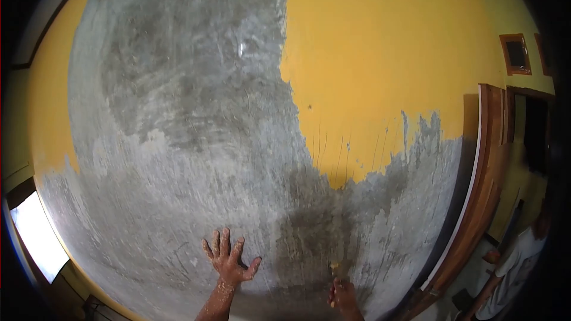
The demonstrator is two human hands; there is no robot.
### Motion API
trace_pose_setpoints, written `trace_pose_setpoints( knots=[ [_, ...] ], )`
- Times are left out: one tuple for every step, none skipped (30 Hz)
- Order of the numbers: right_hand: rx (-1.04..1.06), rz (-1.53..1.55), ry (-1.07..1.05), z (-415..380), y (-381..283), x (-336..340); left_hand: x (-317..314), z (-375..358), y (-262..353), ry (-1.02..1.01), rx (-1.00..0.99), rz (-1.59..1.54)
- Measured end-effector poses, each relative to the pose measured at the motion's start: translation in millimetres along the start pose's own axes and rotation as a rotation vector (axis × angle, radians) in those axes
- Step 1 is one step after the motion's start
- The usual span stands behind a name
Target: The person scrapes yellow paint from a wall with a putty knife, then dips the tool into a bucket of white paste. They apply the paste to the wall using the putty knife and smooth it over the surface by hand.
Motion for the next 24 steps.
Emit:
trace_pose_setpoints(
  knots=[
    [0.007,-0.098,0.039,-0.5,-7.7,0.2,1.3,1.8,1.5,0.012,-0.010,0.003],
    [0.098,-0.180,0.071,-0.6,-34.5,-5.1,-1.9,2.4,1.1,-0.027,0.007,-0.016],
    [0.182,-0.269,0.105,3.4,-65.6,-9.8,-0.4,4.1,1.7,0.001,0.006,-0.019],
    [0.168,-0.289,0.092,15.9,-79.7,-12.2,1.1,4.6,2.3,0.026,0.006,-0.025],
    [0.226,-0.258,0.092,12.7,-124.4,-26.5,-3.4,2.9,1.7,-0.024,0.023,-0.058],
    [0.195,-0.222,0.025,15.7,-151.7,-36.2,-2.3,2.2,0.4,0.011,0.035,-0.051],
    [0.202,-0.236,0.054,15.1,-185.1,-46.5,-1.0,0.1,-1.2,0.050,0.047,-0.041],
    [0.216,-0.228,0.059,23.4,-204.4,-52.5,-5.2,-2.8,-3.0,0.010,0.063,-0.069],
    [0.268,-0.253,0.046,25.7,-230.4,-62.1,-4.8,-4.0,-3.8,0.016,0.048,-0.059],
    [0.326,-0.276,0.030,24.6,-252.6,-70.0,-3.9,-5.0,-4.5,0.029,0.030,-0.049],
    [0.305,-0.290,0.055,26.5,-258.1,-68.1,-4.1,-6.8,-6.5,0.011,0.037,-0.029],
    [0.315,-0.325,0.077,26.9,-262.6,-66.2,-5.3,-9.1,-8.7,-0.010,0.046,-0.053],
    [0.327,-0.359,0.098,22.9,-263.0,-64.3,-4.4,-10.8,-11.3,-0.002,0.038,-0.051],
    [0.317,-0.376,0.119,17.6,-261.6,-63.1,-3.9,-12.7,-12.9,0.013,0.037,-0.047],
    [0.356,-0.424,0.170,12.0,-265.2,-62.3,-3.4,-14.8,-14.7,0.013,0.043,-0.046],
    [0.392,-0.473,0.218,6.3,-267.1,-61.4,-4.5,-16.1,-15.2,0.001,0.061,-0.065],
    [0.377,-0.491,0.233,5.3,-266.2,-62.0,-3.3,-15.3,-15.0,0.021,0.055,-0.078],
    [0.577,-0.540,0.265,1.9,-282.3,-68.2,-1.9,-13.5,-15.2,0.042,0.045,-0.089],
    [0.671,-0.572,0.279,1.6,-287.9,-73.1,-0.9,-12.3,-15.4,0.057,0.045,-0.103],
    [0.766,-0.605,0.297,0.6,-293.1,-77.9,-2.0,-12.3,-16.6,0.042,0.056,-0.114],
    [0.787,-0.691,0.310,3.3,-290.8,-81.4,-0.9,-12.5,-16.6,0.043,0.050,-0.118],
    [0.798,-0.710,0.326,1.8,-286.9,-82.8,-0.1,-12.9,-16.6,0.050,0.045,-0.120],
    [0.809,-0.729,0.342,0.3,-283.1,-84.3,-0.7,-14.3,-17.9,0.037,0.056,-0.120],
    [0.819,-0.748,0.358,-1.4,-279.3,-85.7,-0.6,-15.5,-19.3,0.032,0.065,-0.126]
  ],
)
Point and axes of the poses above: each hand's wrist, its own z-axis towards the middle knuckle, its own x-axis out of the back of the hand, y = z × x, the point moved 8 cm from there along z, towards the middle knuckle, and after that the axes turned 13 degrees about y, right-handed, at the moved point
